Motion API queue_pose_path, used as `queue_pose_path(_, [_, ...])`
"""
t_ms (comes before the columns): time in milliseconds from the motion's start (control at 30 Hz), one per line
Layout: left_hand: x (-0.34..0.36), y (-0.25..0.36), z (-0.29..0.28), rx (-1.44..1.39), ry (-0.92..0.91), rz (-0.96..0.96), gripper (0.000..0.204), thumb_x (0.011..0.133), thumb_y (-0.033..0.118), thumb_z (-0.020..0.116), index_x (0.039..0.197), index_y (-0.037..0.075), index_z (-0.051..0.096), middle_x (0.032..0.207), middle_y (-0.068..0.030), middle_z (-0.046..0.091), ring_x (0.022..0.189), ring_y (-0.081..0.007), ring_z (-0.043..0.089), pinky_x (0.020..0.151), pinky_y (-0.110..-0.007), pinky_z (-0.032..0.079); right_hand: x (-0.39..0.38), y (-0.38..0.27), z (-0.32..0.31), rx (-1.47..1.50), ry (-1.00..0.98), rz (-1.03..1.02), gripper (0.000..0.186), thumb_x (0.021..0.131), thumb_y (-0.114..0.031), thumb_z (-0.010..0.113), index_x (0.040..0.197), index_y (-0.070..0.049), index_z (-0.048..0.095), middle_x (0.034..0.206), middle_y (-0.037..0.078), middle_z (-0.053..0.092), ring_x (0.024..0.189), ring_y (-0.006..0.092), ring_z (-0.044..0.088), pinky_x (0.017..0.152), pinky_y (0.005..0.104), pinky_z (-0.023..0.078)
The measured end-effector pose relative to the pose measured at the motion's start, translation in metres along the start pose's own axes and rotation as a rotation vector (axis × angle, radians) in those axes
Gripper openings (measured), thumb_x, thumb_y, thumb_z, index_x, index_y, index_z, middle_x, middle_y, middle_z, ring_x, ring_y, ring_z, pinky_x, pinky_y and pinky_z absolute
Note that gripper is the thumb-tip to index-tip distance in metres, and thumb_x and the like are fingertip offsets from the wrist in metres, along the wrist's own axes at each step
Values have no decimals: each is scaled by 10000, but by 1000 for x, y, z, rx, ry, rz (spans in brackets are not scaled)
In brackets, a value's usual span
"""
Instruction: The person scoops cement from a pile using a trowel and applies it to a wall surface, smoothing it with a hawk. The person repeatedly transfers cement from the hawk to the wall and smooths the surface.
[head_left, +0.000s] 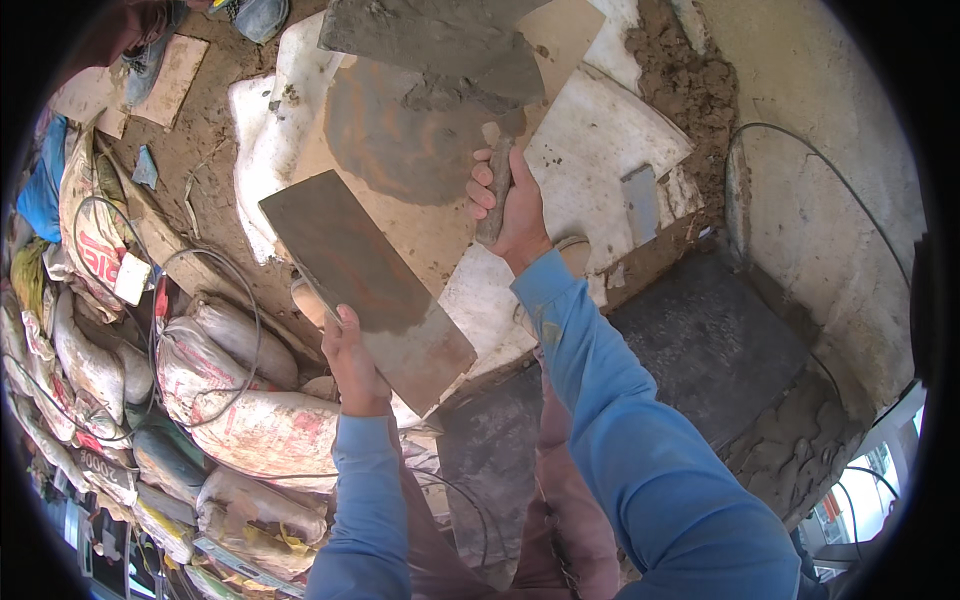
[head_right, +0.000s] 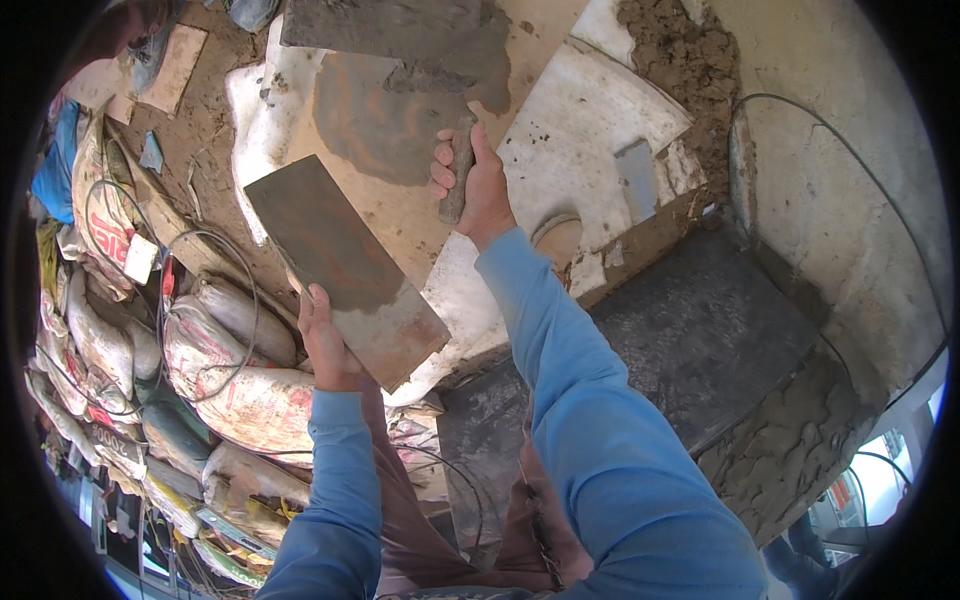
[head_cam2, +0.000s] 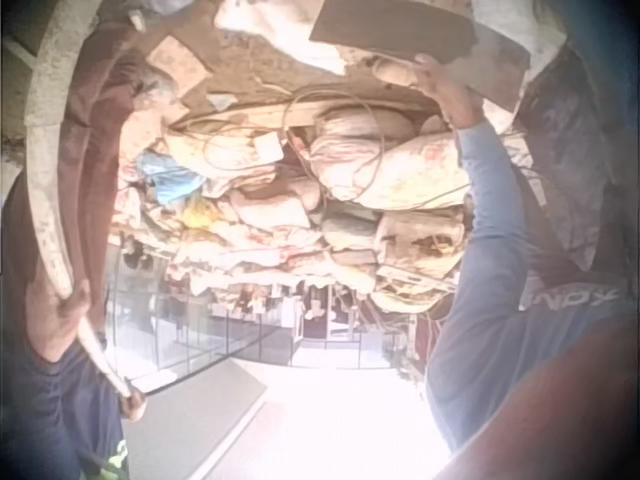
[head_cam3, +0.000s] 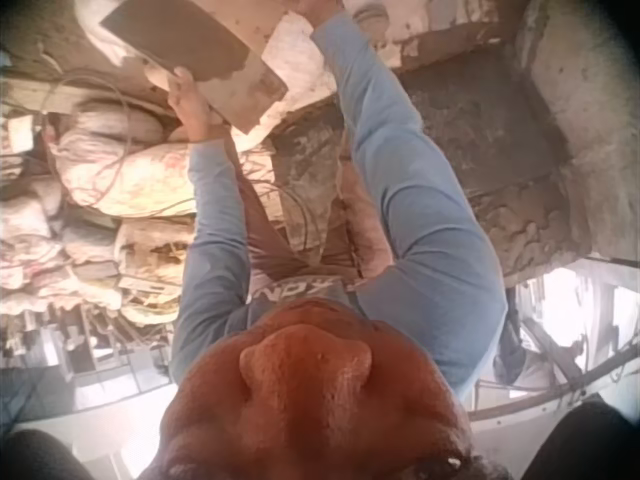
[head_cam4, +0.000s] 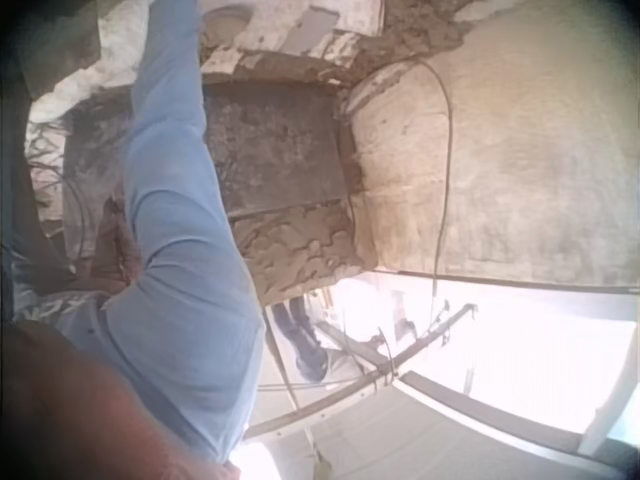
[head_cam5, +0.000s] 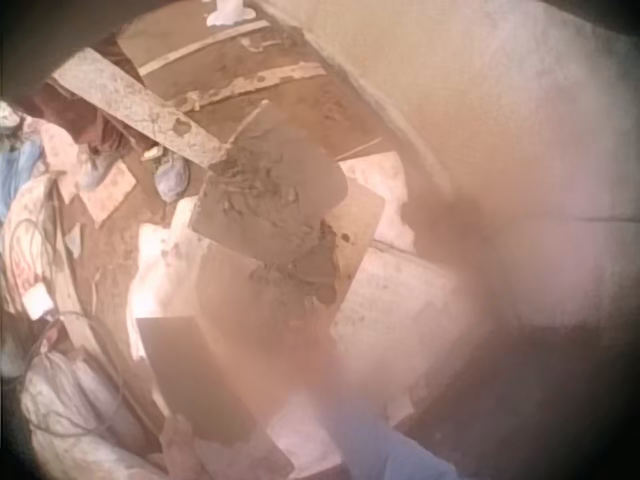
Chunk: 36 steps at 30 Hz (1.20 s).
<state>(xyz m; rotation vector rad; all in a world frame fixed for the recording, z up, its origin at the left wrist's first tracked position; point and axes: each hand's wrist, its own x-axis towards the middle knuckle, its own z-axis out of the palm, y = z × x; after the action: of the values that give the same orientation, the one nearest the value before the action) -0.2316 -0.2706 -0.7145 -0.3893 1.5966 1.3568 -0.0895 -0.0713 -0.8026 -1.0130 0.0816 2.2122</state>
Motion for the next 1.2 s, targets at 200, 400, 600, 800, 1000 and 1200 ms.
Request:
queue_pose_path(200, [0, 0, 0, -31, -23, -13, 381, 1065, 239, 474, 1355, -8, 478, 1255, -139, 598, 1064, -233, 636, 881, -367, 549, -36, -10, 24, -1111, 210, -260, 411, 1049, -393, 476, 890, -21, 551, 661, 34, 514, 576, 135, 506, 507, 305, 411])
queue_pose_path(400, [1, -1, 2, -10, -54, -44, 405, 1068, 245, 457, 1385, -7, 452, 1282, -147, 585, 1092, -257, 632, 898, -384, 549, -19, 26, 81, -1575, 60, -463, 484, 1003, -393, 544, 919, 83, 583, 693, 290, 575, 662, 447, 600, 641, 476, 473])
queue_pose_path(600, [1, -3, 0, -21, -77, -53, 407, 1070, 245, 451, 1390, -6, 455, 1279, -141, 591, 1092, -251, 631, 927, -381, 532, 13, 29, 79, -1486, 79, -553, 439, 1005, -362, 546, 887, 59, 580, 698, 243, 614, 625, 397, 617, 616, 447, 486])
queue_pose_path(800, [1, 0, 0, -11, -53, -82, 391, 1069, 241, 455, 1371, -7, 473, 1265, -132, 597, 1081, -239, 632, 911, -370, 533, 13, -3, 41, -1099, 381, -237, 423, 1036, -365, 510, 820, -13, 601, 648, 24, 524, 475, 89, 497, 403, 271, 399])
queue_pose_path(1000, [6, -6, 2, -23, -42, -66, 380, 1072, 243, 448, 1355, -10, 480, 1257, -135, 602, 1081, -248, 638, 908, -385, 541, -12, 2, 52, -1569, 228, -556, 462, 1002, -371, 558, 843, 63, 560, 658, 192, 575, 611, 330, 578, 614, 407, 465])
queue_pose_path(1200, [5, -10, -20, -35, -40, -36, 368, 1055, 287, 508, 1287, 3, 532, 1058, -109, 665, 927, -169, 660, 784, -315, 562, -1, 1, 68, -1489, 101, -366, 406, 1003, -337, 559, 878, 47, 603, 649, 148, 536, 581, 286, 512, 577, 378, 429])
